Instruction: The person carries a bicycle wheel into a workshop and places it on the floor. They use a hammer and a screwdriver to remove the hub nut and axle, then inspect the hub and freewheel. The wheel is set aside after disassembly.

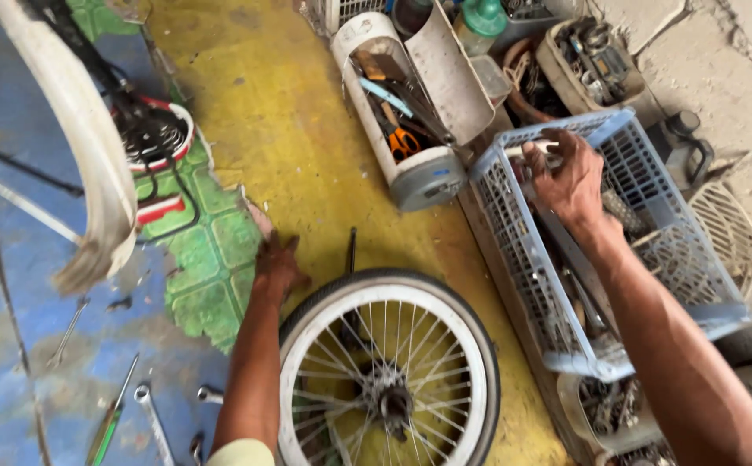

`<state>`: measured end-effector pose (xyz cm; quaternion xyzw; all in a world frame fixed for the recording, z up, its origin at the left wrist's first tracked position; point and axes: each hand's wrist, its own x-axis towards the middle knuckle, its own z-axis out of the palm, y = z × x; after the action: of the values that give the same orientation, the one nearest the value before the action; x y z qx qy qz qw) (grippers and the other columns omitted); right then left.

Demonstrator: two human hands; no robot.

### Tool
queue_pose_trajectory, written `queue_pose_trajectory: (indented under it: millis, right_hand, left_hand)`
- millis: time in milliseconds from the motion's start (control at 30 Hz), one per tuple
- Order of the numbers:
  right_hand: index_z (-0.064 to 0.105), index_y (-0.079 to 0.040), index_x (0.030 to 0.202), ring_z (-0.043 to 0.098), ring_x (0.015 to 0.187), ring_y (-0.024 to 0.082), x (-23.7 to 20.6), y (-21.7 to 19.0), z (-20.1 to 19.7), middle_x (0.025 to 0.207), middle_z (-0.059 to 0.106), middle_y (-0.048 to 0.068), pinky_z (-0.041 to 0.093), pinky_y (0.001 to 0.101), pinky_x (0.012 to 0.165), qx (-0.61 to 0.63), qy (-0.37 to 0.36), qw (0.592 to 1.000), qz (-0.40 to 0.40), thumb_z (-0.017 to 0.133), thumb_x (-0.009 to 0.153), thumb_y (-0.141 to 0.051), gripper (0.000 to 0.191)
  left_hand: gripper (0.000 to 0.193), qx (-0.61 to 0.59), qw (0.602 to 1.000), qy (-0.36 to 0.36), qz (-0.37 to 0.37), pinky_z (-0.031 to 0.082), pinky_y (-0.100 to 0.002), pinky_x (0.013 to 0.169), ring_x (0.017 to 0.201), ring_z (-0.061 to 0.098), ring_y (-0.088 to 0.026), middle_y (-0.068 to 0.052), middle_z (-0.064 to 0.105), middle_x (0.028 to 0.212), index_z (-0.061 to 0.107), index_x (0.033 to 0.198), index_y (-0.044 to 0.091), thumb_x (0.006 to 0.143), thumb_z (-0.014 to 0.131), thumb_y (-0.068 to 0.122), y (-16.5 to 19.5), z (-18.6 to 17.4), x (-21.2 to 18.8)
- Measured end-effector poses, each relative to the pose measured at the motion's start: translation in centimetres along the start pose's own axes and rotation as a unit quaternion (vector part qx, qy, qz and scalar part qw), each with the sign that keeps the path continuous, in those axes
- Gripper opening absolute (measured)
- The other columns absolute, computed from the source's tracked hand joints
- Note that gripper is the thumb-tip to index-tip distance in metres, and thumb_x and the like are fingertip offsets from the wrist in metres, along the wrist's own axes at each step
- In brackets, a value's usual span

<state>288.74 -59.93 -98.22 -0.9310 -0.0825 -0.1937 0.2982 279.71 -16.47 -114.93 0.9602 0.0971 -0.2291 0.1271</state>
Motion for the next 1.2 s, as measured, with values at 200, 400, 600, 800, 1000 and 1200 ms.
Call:
queue_pose_trajectory:
  millis: [200,400,600,800,1000,1200]
  right_hand:
    - [0.066,0.008,0.127,0.072,0.100,0.042,8.5,3.3,5.5,0.108,0.073,0.027,0.058,0.0491,0.087,-0.068,0.027,0.992,-0.099,0.078,0.103,-0.036,0.052]
    - [0.064,0.008,0.123,0.068,0.099,0.047,15.6,2.4,8.8,0.107,0.070,0.029,0.055,0.0527,0.083,-0.097,0.037,0.985,-0.137,0.080,0.102,-0.030,0.046]
    - [0.059,0.007,0.121,0.066,0.101,0.050,20.1,2.2,12.0,0.105,0.069,0.030,0.054,0.0546,0.085,-0.061,0.026,0.992,-0.105,0.077,0.105,-0.032,0.046]
    - [0.058,0.011,0.128,0.063,0.106,0.053,24.1,3.2,14.5,0.112,0.066,0.036,0.052,0.0566,0.091,-0.107,0.086,0.978,-0.156,0.080,0.102,-0.041,0.063]
    - [0.055,0.010,0.128,0.063,0.114,0.048,27.4,3.9,16.6,0.122,0.067,0.032,0.052,0.0532,0.094,-0.102,0.038,0.990,-0.092,0.086,0.093,-0.054,0.079]
    - [0.050,-0.004,0.130,0.060,0.106,0.019,29.8,5.7,20.1,0.122,0.066,0.004,0.052,0.0321,0.102,0.303,-0.035,0.952,0.015,0.085,0.091,-0.044,0.066]
  left_hand:
    - [0.135,0.016,1.000,0.014,0.006,0.023,-0.059,0.123,0.148,0.011,-0.061,-0.025,0.008,0.168,0.026,0.161,0.027,0.051,0.101,0.049,-1.1,2.9,3.3]
    - [0.134,0.014,1.000,-0.010,-0.012,0.028,-0.062,0.119,0.147,0.012,-0.063,-0.025,0.007,0.168,0.025,0.161,0.025,0.053,0.101,0.046,-1.6,4.2,5.7]
    - [0.132,0.009,1.000,-0.016,-0.008,0.038,-0.064,0.112,0.143,0.016,-0.066,-0.028,0.008,0.166,0.026,0.160,0.021,0.054,0.100,0.042,-2.1,5.7,7.1]
    - [0.131,0.035,0.999,-0.025,-0.008,0.040,-0.065,0.111,0.142,0.017,-0.067,-0.032,0.007,0.165,0.026,0.160,0.019,0.055,0.100,0.044,-2.6,6.9,8.3]
    - [0.132,0.036,0.998,-0.043,-0.017,0.034,-0.066,0.114,0.144,0.012,-0.067,-0.033,0.003,0.165,0.022,0.161,0.019,0.057,0.100,0.045,-2.9,7.3,9.0]
    - [0.131,0.030,0.998,-0.048,-0.012,0.033,-0.065,0.115,0.145,0.011,-0.067,-0.035,0.001,0.165,0.024,0.162,0.016,0.058,0.100,0.040,-3.0,7.5,9.3]
